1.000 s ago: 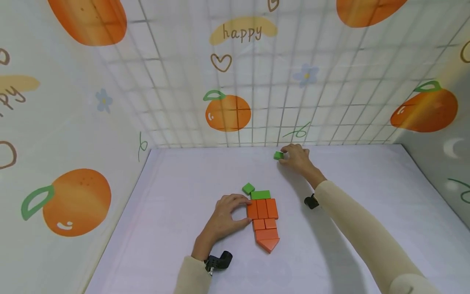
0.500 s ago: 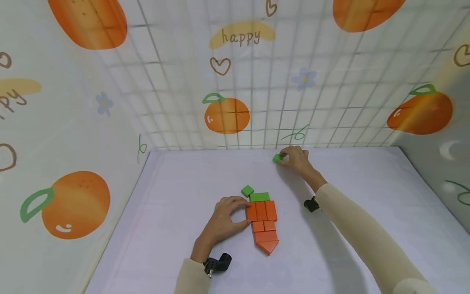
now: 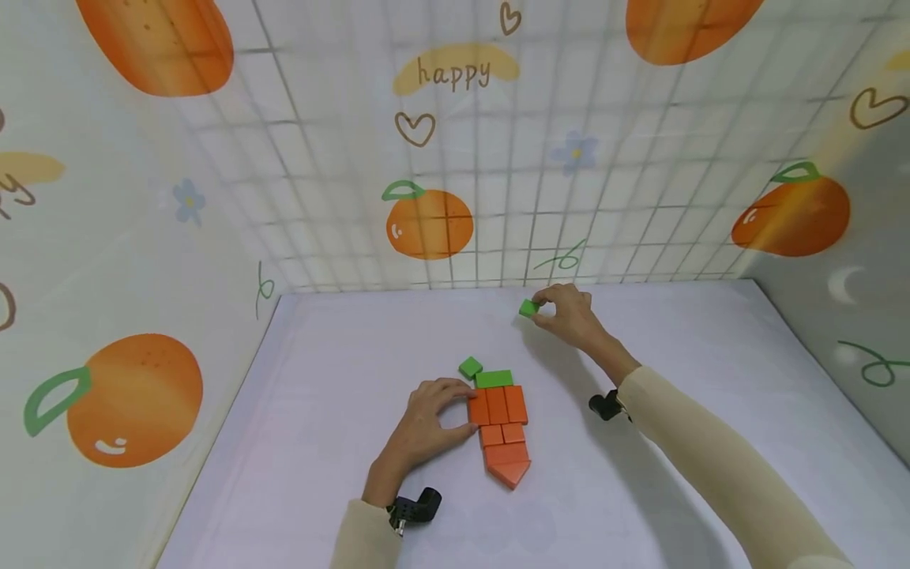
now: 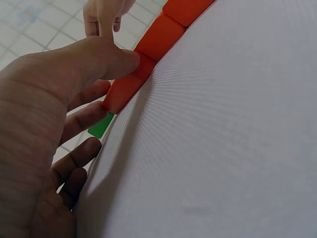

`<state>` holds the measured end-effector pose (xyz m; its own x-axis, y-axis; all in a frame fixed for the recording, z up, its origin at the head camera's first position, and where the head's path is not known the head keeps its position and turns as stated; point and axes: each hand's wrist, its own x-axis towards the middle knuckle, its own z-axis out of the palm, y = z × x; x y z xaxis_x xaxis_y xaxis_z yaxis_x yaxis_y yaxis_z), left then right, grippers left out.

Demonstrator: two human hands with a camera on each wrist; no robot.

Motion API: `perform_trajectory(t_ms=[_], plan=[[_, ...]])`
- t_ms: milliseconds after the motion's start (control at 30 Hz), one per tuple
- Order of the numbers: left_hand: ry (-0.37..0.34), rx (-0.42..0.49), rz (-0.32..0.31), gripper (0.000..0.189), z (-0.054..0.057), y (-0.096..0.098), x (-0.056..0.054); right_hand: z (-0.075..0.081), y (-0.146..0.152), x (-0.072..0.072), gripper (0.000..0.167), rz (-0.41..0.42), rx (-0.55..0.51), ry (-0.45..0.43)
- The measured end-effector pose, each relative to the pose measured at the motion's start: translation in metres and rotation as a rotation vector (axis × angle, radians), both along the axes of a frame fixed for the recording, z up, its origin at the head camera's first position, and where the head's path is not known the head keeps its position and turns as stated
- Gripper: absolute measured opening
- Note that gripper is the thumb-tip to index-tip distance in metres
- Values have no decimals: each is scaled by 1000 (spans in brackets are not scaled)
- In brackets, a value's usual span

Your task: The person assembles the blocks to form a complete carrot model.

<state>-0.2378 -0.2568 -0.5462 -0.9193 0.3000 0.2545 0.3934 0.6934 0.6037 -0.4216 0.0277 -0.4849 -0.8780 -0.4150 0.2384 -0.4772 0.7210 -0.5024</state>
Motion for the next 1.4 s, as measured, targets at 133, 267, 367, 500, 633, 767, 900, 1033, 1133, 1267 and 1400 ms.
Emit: perform_trajectory(t_ms=[133,267,367,500,633,767,900,1033,1133,1267,1400], plan=[[-10,3,-1,45,-2,0,1,-2,1,8,29,23,5,-2],[13,11,-4,45,-1,0,0,-2,1,17,28,45,-6,7],[26,12,-4,44,0,1,1,-2,0,24,29,61,-6,-2],[7,0,2,44,1,1,1,-2,-3,36,30,73,-3,-21],[-21,-8,12,44,0,1,0,-1,-5,46,28,79,0,-26],[-34,-16,21,44,0,1,0,-1,-7,55,28,102,2,-13],[-43,-8,25,44,0,1,1,-6,-9,63,28,117,3,9],[-58,-7,22,44,0,1,2,-11,-10,69,28,130,15,29],[-56,-12,22,44,0,1,2,-13,-11,73,27,141,19,44],[-47,-12,28,44,0,1,2,-13,-13,76,27,142,20,48],[-43,-14,26,44,0,0,1,-13,-15,78,27,137,23,45]])
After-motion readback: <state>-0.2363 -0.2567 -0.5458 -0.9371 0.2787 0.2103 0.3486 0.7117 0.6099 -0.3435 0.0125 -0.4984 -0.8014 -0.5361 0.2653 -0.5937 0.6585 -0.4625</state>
